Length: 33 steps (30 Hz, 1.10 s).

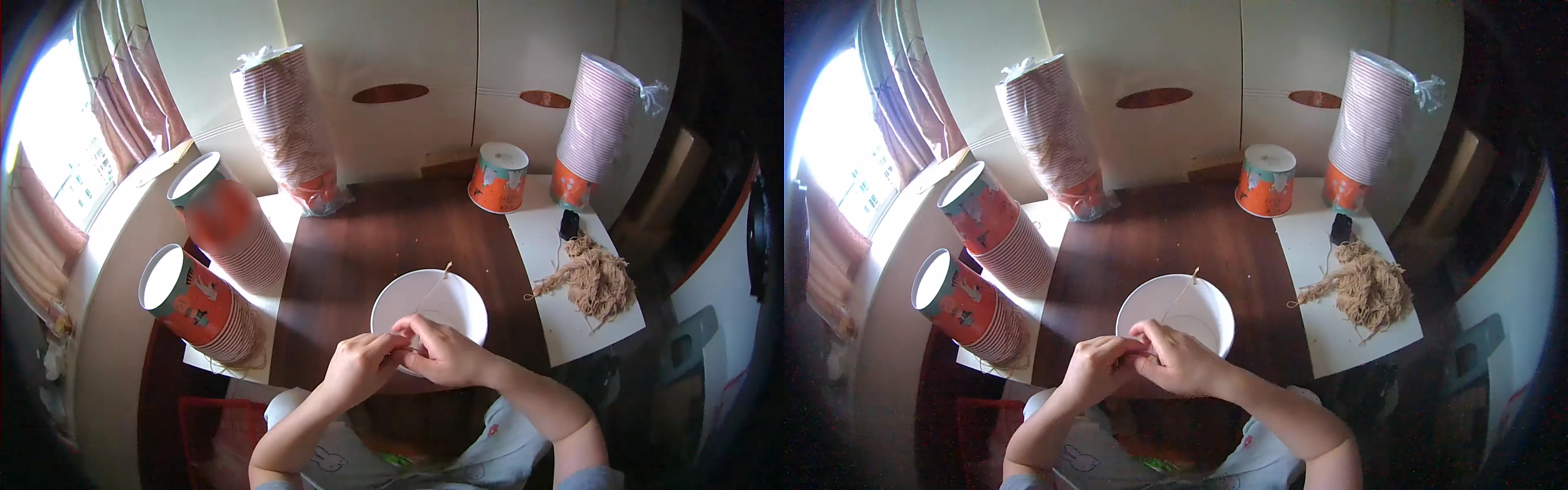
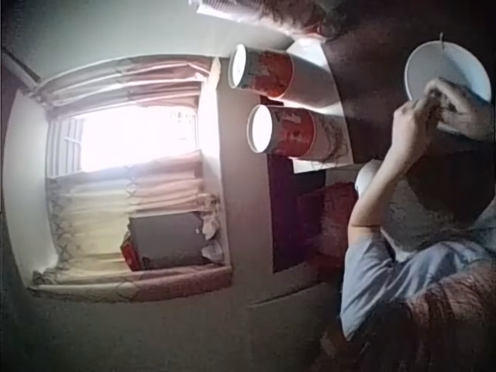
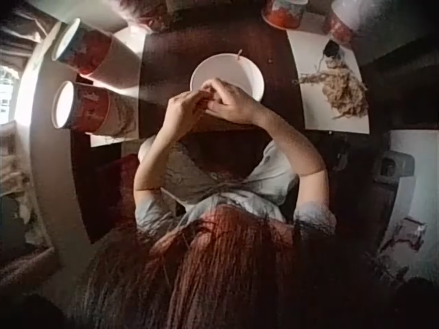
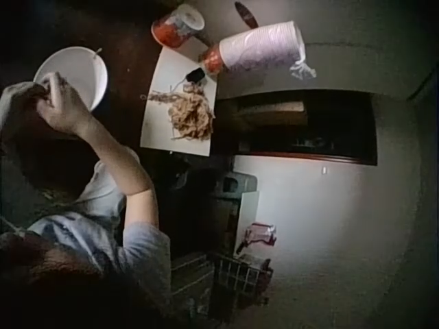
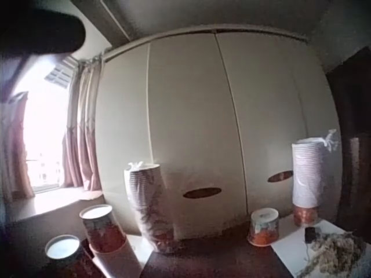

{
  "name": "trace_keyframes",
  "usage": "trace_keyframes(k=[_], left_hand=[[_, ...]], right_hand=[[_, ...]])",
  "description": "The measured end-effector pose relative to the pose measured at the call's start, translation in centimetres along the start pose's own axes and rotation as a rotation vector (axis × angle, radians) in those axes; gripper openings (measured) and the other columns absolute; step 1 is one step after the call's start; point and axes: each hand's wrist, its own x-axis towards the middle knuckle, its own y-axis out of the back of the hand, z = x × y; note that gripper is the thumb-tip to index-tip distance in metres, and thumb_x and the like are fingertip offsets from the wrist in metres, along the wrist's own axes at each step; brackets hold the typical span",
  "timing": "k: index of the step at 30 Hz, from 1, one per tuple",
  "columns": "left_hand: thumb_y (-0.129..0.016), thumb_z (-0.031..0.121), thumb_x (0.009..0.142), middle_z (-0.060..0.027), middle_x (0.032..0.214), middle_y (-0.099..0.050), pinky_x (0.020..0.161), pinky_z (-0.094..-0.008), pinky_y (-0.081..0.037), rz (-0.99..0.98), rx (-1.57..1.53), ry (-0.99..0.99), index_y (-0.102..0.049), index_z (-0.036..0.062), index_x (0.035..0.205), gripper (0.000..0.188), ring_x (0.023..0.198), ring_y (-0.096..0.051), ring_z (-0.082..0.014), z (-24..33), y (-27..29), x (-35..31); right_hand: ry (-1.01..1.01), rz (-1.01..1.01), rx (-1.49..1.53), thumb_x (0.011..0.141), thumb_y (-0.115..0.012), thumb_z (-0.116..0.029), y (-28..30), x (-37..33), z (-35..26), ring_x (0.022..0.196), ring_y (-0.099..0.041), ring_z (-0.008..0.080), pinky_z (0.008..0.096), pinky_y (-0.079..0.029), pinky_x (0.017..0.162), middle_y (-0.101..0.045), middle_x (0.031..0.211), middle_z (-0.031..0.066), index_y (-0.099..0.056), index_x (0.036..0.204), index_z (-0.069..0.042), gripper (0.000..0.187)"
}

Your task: Tying small loops of string and placing them into a bowl at a desk with paper cups.

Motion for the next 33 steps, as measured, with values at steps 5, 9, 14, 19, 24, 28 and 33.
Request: trace_keyframes(k=[5,9,14,19,24,28,33], left_hand=[[-0.062,0.013,0.073,-0.0092,0.074,-0.062,0.056,-0.0327,-0.049,0.013,-0.094,0.168,-0.06,0.0069,0.08,0.01,0.063,-0.06,-0.0254,0.0,0.0,-0.1],[-0.062,0.014,0.074,-0.0083,0.072,-0.062,0.058,-0.0329,-0.048,-0.063,-0.006,0.101,-0.06,0.0067,0.076,0.008,0.063,-0.059,-0.0244,0.0,1.1,0.0],[-0.065,0.015,0.069,-0.0059,0.064,-0.058,0.054,-0.032,-0.047,-0.085,0.078,0.018,-0.061,0.0065,0.072,0.01,0.059,-0.057,-0.0211,-0.6,1.0,-0.5],[-0.066,0.014,0.065,-0.0033,0.064,-0.056,0.053,-0.0312,-0.047,-0.04,0.133,-0.055,-0.059,0.008,0.07,0.011,0.061,-0.056,-0.0194,0.2,0.3,-0.2],[-0.068,0.014,0.063,-0.0024,0.064,-0.056,0.052,-0.0303,-0.047,0.009,0.172,-0.042,-0.058,0.0075,0.069,0.014,0.06,-0.055,-0.019,0.3,0.4,-0.1],[-0.066,0.018,0.069,-0.003,0.068,-0.055,0.054,-0.0299,-0.047,-0.053,0.177,-0.087,-0.057,0.008,0.074,0.014,0.061,-0.055,-0.018,-0.3,0.5,-0.2],[-0.066,0.02,0.069,-0.0033,0.077,-0.055,0.061,-0.0318,-0.049,-0.233,0.063,-0.054,-0.058,0.0083,0.077,0.016,0.067,-0.057,-0.0195,0.0,1.5,-0.2]], right_hand=[[-0.001,-0.057,-0.218,0.077,-0.06,-0.02,0.6,0.4,0.4,0.068,-0.059,0.0213,0.0306,-0.046,0.062,-0.059,0.08,0.0106,-0.055,0.093,-0.005,0.022],[-0.048,-0.095,-0.244,0.077,-0.06,-0.019,1.8,0.8,0.3,0.07,-0.06,0.0218,0.0301,-0.047,0.062,-0.061,0.084,0.0108,-0.062,0.081,-0.006,0.014],[-0.114,-0.203,-0.276,0.077,-0.059,-0.016,2.2,0.7,0.4,0.071,-0.059,0.02,0.0283,-0.047,0.064,-0.059,0.077,0.0083,-0.061,0.08,-0.005,0.012],[-0.36,-0.306,0.239,0.079,-0.05,-0.008,1.5,0.7,1.3,0.072,-0.052,0.0099,0.0265,-0.044,0.066,-0.054,0.079,0.0049,-0.052,0.086,-0.002,0.009],[-0.368,-0.4,0.009,0.08,-0.056,-0.012,2.1,1.5,-0.5,0.069,-0.051,0.0087,0.0259,-0.043,0.062,-0.053,0.074,0.0032,-0.057,0.09,-0.003,0.013],[-0.12,-0.25,-0.008,0.078,-0.061,-0.016,1.4,0.5,1.7,0.069,-0.053,0.012,0.0262,-0.044,0.062,-0.055,0.075,0.0054,-0.061,0.088,-0.004,0.016],[-0.161,-0.212,-0.093,0.075,-0.062,-0.016,2.2,0.4,1.7,0.068,-0.055,0.0157,0.0282,-0.045,0.062,-0.056,0.073,0.0059,-0.064,0.082,-0.007,0.012]])
